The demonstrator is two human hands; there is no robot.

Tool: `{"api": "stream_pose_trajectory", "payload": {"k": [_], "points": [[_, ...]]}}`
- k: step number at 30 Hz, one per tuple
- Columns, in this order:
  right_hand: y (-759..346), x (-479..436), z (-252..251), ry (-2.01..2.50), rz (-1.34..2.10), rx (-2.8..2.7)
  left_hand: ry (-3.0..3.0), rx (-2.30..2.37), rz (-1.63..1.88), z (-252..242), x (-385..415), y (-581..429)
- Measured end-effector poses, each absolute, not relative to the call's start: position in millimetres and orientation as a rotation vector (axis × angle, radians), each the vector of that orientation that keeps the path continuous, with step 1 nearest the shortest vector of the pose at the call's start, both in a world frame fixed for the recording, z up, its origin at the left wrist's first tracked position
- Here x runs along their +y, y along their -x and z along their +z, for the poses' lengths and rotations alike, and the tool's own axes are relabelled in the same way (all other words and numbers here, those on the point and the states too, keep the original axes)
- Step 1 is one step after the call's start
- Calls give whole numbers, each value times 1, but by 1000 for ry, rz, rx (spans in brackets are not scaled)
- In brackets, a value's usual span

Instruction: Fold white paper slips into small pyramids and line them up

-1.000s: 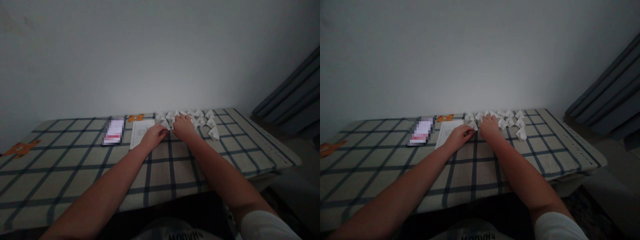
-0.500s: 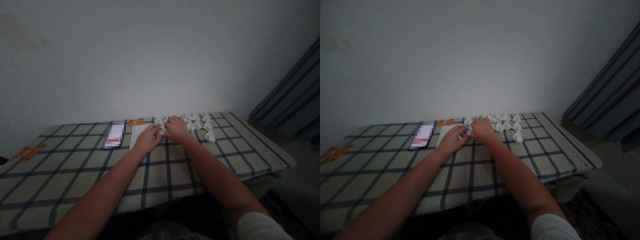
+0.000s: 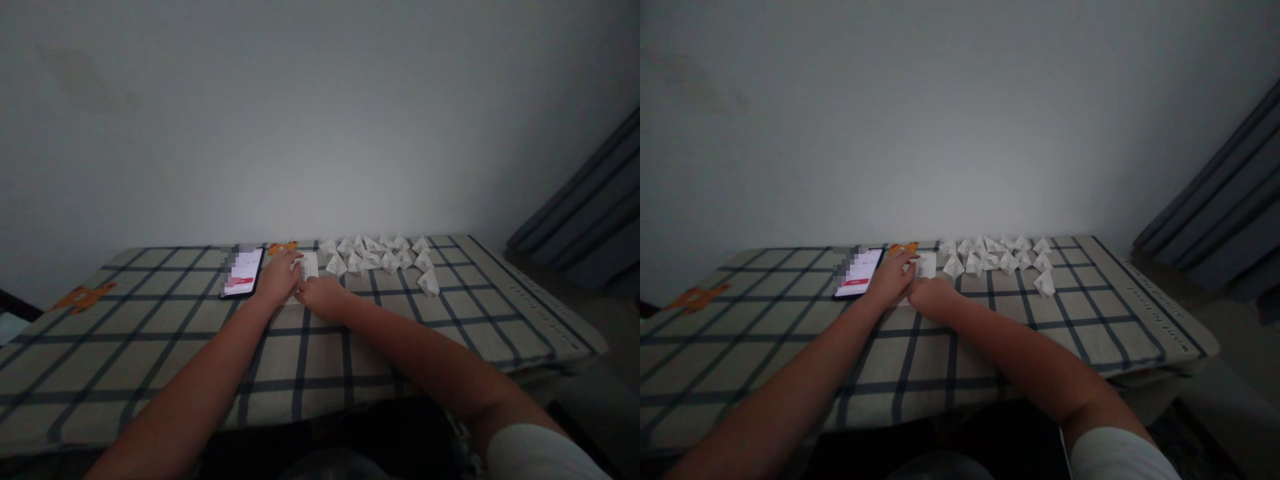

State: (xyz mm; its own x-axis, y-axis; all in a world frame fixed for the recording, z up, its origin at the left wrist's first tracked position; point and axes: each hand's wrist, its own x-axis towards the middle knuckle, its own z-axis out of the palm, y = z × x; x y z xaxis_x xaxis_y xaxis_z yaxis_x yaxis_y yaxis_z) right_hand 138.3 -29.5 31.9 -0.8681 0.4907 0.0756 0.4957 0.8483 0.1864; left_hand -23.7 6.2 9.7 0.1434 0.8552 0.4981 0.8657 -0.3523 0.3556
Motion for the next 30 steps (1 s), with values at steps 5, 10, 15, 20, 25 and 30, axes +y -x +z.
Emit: {"api": "stream_pose_trajectory", "payload": {"k": [5, 10, 15, 20, 25, 30], "points": [[-140, -26, 31, 843, -240, -2961, 2291, -1684, -1112, 24, -13, 18], [-141, -21, 23, 941, -106, -2802, 2262, -1676, -1126, 34, -22, 13], [-140, -12, 13, 1052, 219, -2490, 2221, -1394, -1116, 37, -28, 8], [-146, 1, 10, 1047, 414, -2242, 2321, -1226, -1060, 32, -35, 4], [-151, 5, 16, 1088, 380, -2061, 2232, -1713, -752, 21, -26, 10], [-151, 2, 20, 1135, 326, -2027, 2155, -1955, -529, 9, -10, 18]]}}
